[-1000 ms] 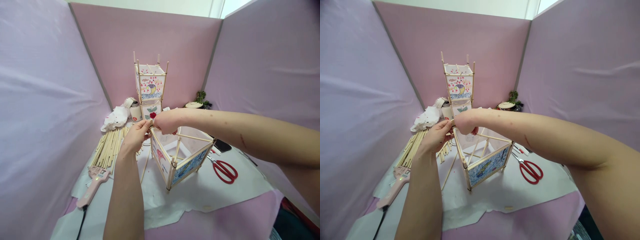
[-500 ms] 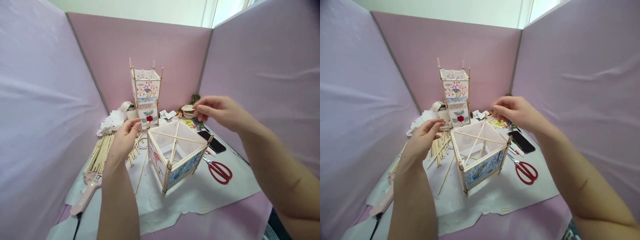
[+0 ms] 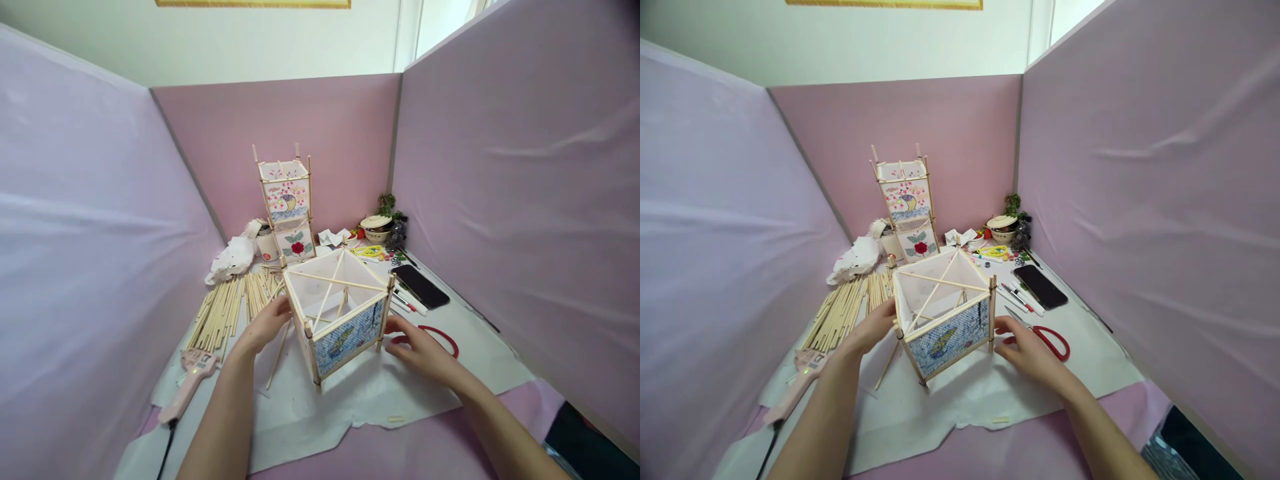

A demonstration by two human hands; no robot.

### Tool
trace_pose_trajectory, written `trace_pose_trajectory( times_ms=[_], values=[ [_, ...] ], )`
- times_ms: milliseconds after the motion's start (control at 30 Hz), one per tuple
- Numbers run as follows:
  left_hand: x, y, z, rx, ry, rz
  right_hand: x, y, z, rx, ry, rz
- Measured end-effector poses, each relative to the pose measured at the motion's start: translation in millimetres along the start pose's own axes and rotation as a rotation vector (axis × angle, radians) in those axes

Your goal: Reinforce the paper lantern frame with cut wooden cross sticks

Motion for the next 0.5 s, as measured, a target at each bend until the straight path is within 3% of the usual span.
trace_pose_trajectory(
  times_ms=[133, 233, 367, 500],
  values=[
    [-14.0, 5.6, -7.4, 0.046, -0.123, -0.033, 3.9, 9.6, -0.3, -0.019, -0.11, 0.066],
    [-24.7, -8.7, -8.6, -0.02, -0.153, 0.009, -0.6, 25.6, 14.4, 0.08, -0.216, 0.116],
    [-43.3, -58.5, -3.3, -0.093, -0.177, 0.02, -14.4, 71.4, 49.2, 0.257, -0.312, 0.2],
    [-49.9, -109.5, -2.1, -0.15, -0.191, -0.054, -15.9, 119.7, 84.6, 0.159, -0.409, 0.256]
  ],
)
Point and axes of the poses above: each hand's wrist, its own x-axis towards the middle knuckle, its own z-axis out of the back of the hand, y = z × x, the point moved 7 cm from there along x, towards the middle knuckle, and after that the axes turned 5 degrees about -x, right-handed, at the moved point
